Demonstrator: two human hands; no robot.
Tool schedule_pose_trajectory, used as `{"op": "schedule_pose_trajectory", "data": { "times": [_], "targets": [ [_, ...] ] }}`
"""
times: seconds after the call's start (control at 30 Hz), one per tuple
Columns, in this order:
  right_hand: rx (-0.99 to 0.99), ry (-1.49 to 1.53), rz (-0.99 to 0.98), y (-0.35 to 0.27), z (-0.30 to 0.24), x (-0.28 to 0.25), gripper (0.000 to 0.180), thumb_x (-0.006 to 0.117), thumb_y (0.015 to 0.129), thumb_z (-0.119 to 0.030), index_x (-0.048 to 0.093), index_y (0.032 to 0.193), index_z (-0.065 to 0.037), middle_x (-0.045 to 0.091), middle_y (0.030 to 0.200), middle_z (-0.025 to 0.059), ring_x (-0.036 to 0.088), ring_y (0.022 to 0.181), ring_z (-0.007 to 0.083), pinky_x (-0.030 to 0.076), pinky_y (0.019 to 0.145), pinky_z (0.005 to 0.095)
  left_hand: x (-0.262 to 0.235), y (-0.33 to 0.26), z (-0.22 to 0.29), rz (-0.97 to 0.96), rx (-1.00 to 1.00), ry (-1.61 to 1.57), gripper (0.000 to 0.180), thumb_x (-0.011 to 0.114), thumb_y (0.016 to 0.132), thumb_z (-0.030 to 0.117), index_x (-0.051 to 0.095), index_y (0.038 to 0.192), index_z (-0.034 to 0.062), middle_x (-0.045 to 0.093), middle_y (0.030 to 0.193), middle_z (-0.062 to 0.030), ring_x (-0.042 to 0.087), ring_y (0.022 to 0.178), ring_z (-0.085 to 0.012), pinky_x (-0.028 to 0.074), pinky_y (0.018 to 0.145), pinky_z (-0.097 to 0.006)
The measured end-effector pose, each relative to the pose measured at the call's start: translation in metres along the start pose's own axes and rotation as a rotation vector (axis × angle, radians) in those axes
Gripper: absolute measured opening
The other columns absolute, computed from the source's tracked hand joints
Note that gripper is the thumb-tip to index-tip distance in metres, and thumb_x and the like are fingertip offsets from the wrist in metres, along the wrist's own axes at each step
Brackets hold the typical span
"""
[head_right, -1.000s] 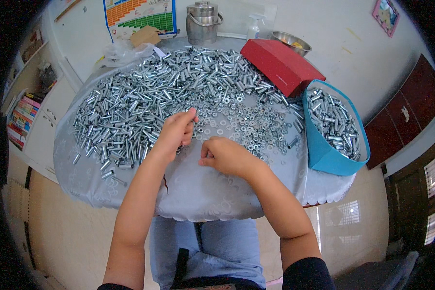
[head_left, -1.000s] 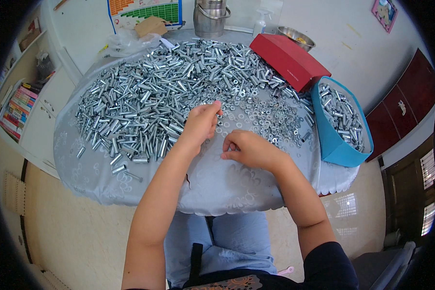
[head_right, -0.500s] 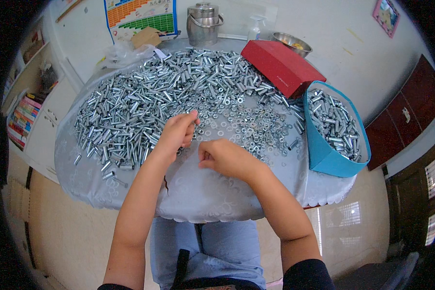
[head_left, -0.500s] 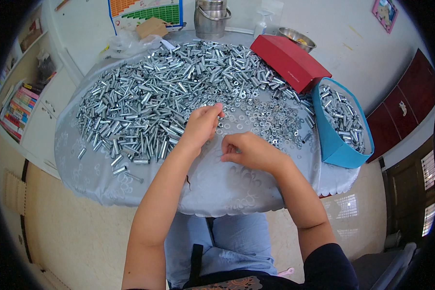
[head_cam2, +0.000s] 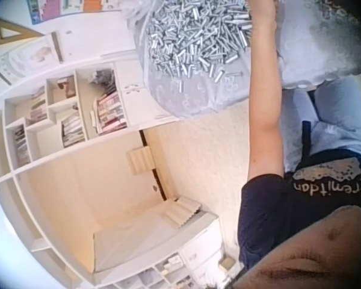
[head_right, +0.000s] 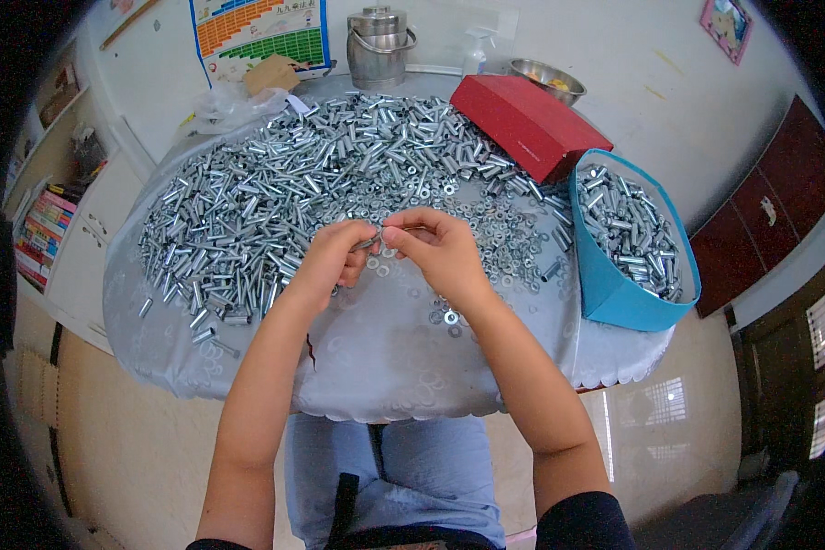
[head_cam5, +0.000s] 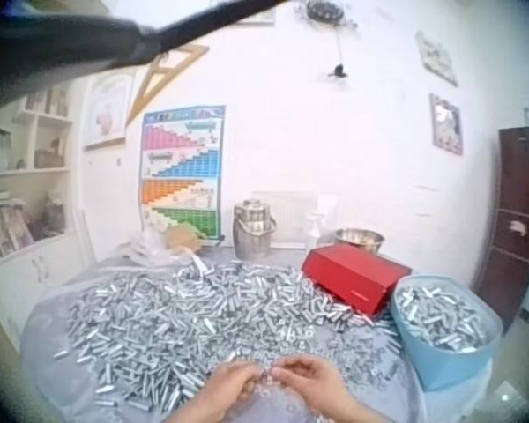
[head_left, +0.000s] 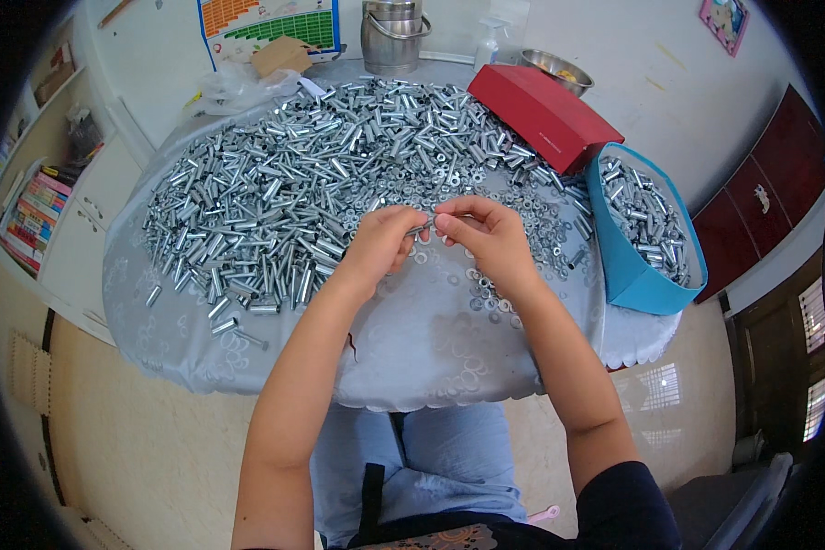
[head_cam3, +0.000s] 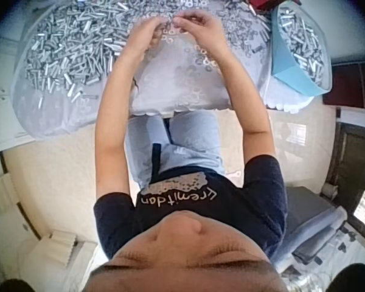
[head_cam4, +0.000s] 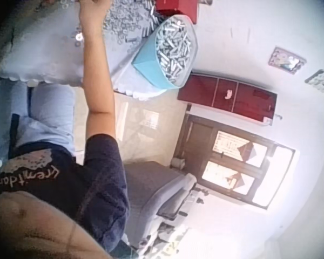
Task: The person sits at a table covered with a large pile of metal bolts and washers. They repeatedly pick up a bolt and a washer, thread the washer onto the bolt, and place the assembled unit into a blue container. The process is continuous and repetitive throughout the clip.
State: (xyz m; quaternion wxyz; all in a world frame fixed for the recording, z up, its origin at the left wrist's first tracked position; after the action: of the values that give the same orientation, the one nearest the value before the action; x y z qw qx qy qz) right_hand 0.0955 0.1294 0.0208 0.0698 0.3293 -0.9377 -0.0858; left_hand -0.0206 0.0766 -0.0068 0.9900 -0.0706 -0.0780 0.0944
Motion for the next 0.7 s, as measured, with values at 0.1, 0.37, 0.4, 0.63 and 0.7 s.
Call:
{"op": "schedule_pose_trajectory", "data": {
  "times": [0.1, 0.37, 0.4, 0.63, 0.7],
  "targets": [
    [-0.027, 0.031, -0.017, -0.0015, -0.0014, 0.0016, 0.020, 0.064, 0.081, -0.009, 0.060, 0.097, 0.003, 0.062, 0.085, 0.0066, 0.058, 0.075, 0.0105, 0.047, 0.066, 0.0231, 0.0027, -0.0008, 0.0003, -0.008, -0.003, 0.009, 0.024, 0.049, 0.082, 0.027, 0.051, 0.067, 0.0069, 0.026, 0.047, 0.0077, 0.017, 0.038, -0.0035, 0.014, 0.038, -0.022],
    [-0.086, -0.077, -0.010, -0.0009, -0.0019, 0.0005, 0.018, 0.063, 0.083, -0.011, 0.062, 0.097, 0.000, 0.063, 0.083, 0.0036, 0.055, 0.073, 0.0077, 0.043, 0.064, 0.0202, 0.0053, 0.0010, -0.0032, -0.113, -0.003, -0.040, 0.033, 0.044, 0.084, 0.034, 0.050, 0.067, 0.0074, 0.024, 0.046, 0.0095, 0.016, 0.037, -0.0034, 0.015, 0.038, -0.023],
    [-0.090, -0.089, -0.016, -0.0006, -0.0027, 0.0014, 0.018, 0.062, 0.083, -0.012, 0.062, 0.097, 0.000, 0.063, 0.082, 0.0032, 0.055, 0.073, 0.0075, 0.043, 0.064, 0.0201, 0.0048, 0.0013, -0.0034, -0.112, -0.007, -0.045, 0.033, 0.044, 0.084, 0.034, 0.050, 0.067, 0.0074, 0.024, 0.046, 0.0094, 0.016, 0.037, -0.0034, 0.015, 0.038, -0.023],
    [-0.113, -0.132, -0.048, -0.0050, -0.0076, 0.0089, 0.020, 0.062, 0.084, -0.014, 0.063, 0.098, -0.001, 0.064, 0.085, 0.0040, 0.056, 0.074, 0.0082, 0.044, 0.066, 0.0222, 0.0055, 0.0004, -0.0053, -0.108, -0.053, -0.134, 0.032, 0.048, 0.083, 0.036, 0.049, 0.066, 0.0096, 0.025, 0.047, 0.0093, 0.019, 0.039, -0.0038, 0.017, 0.039, -0.022],
    [-0.191, -0.174, -0.039, -0.0046, -0.0082, 0.0079, 0.020, 0.062, 0.083, -0.013, 0.063, 0.098, -0.001, 0.064, 0.086, 0.0046, 0.056, 0.074, 0.0088, 0.045, 0.067, 0.0228, 0.0056, 0.0014, -0.0064, -0.117, -0.066, -0.183, 0.030, 0.050, 0.083, 0.035, 0.048, 0.065, 0.0105, 0.025, 0.048, 0.0093, 0.019, 0.039, -0.0036, 0.017, 0.039, -0.022]
  ]
}}
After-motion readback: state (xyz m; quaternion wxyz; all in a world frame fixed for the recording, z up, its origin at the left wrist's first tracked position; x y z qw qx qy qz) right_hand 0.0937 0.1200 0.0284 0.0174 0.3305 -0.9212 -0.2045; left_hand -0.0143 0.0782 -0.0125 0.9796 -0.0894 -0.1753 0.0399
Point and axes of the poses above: each hand's wrist, its own y-axis towards the middle knuckle, its own x-axis out of the palm, z = x × y, the point moved 8 cm from there along y, towards the middle knuckle
